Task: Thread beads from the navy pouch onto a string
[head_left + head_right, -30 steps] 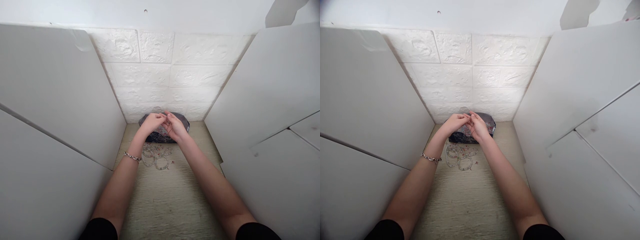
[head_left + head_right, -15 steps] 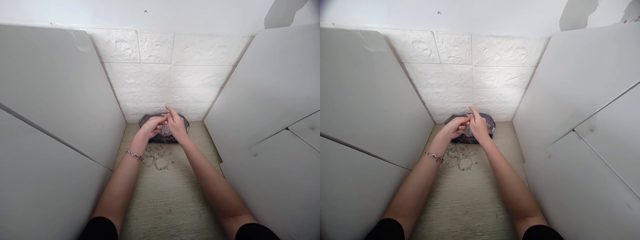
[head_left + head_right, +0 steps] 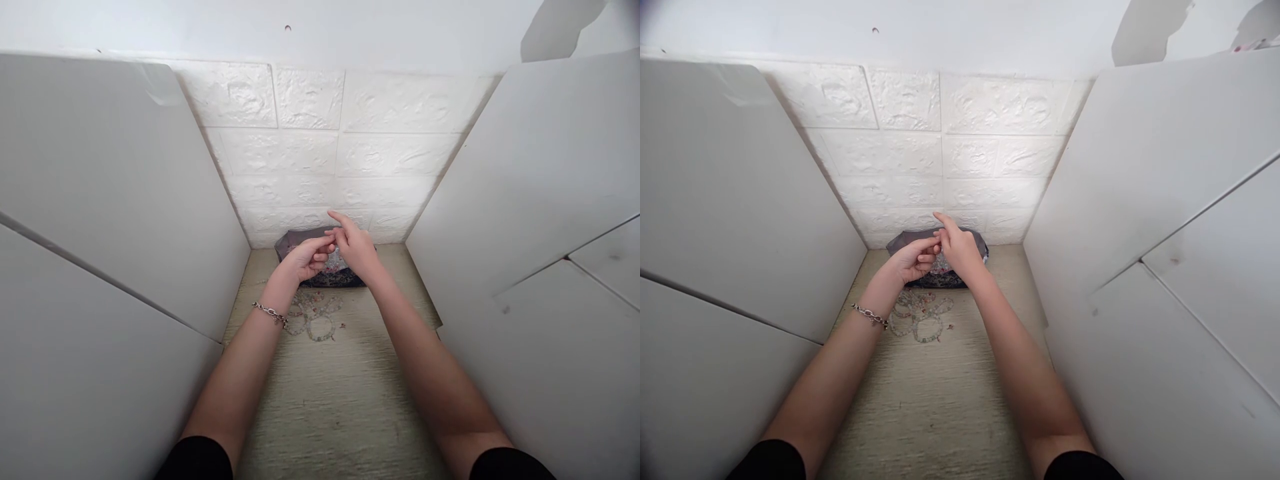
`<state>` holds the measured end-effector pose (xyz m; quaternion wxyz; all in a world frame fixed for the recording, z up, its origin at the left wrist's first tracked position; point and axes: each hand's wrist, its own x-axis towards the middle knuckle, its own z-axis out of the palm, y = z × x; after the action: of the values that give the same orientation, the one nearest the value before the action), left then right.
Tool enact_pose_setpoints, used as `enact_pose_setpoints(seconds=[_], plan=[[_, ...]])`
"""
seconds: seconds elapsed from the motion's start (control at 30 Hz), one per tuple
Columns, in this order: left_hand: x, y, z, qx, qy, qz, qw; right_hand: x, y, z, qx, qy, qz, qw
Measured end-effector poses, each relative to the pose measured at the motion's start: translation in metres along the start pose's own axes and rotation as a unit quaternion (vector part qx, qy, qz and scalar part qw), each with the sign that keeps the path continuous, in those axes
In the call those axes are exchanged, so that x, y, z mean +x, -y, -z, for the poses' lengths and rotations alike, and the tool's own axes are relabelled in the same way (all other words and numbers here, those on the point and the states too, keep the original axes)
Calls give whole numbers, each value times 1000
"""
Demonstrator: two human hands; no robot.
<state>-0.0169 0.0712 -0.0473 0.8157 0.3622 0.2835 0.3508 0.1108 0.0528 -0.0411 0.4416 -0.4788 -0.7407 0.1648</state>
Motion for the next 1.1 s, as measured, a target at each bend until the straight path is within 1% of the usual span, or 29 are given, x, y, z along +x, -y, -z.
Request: enact_pose_setpoints(seconds=[0.07, 0.17, 0.27, 0.3, 0.37, 0.43, 0.5, 0.53, 0.57, 0.6, 0.67, 0.73, 0.8, 0.87, 0.93, 1.03, 1.1], plan=[[0, 0, 0, -6, -1, -4, 1000, 1, -2, -1, 21, 5, -6, 1000], [1, 0, 2, -4, -2, -13, 1000, 3, -6, -3, 87, 12, -29, 996], [1, 1, 5, 17, -14, -21, 1000, 6, -9, -7, 188, 19, -81, 979], [1, 1, 6, 26, -18, -24, 999, 7, -9, -7, 232, 16, -107, 967], [1, 0, 6, 42, -24, -28, 998, 8, -8, -8, 322, -5, -162, 933], [1, -1, 6, 54, -34, -28, 998, 9, -8, -9, 392, -45, -209, 895], [-1, -3, 5, 68, -48, -28, 996, 9, -10, -9, 425, -89, -241, 868], [-2, -5, 5, 77, -54, -29, 995, 8, -11, -10, 428, -104, -251, 862], [-3, -6, 6, 87, -59, -32, 994, 8, -13, -10, 420, -111, -255, 864], [-4, -8, 6, 98, -63, -37, 992, 8, -14, -11, 401, -105, -252, 875], [-5, -10, 8, 117, -72, -48, 989, 7, -14, -11, 324, -56, -218, 919], [-7, -12, 11, 133, -78, -59, 986, 5, -12, -10, 218, 0, -159, 963], [-7, -14, 13, 158, -78, -65, 982, 4, -9, -8, 117, 23, -105, 987], [-8, -15, 16, 198, -79, -61, 975, 3, -7, -4, 51, 27, -77, 995], [-9, -16, 16, 240, -77, -49, 967, 3, -7, 1, 28, 43, -69, 996], [-11, -17, 14, 280, -55, -36, 958, 4, -10, 8, 50, 75, -73, 993], [-12, -17, 12, 293, -44, -37, 954, 5, -11, 11, 78, 81, -80, 990]])
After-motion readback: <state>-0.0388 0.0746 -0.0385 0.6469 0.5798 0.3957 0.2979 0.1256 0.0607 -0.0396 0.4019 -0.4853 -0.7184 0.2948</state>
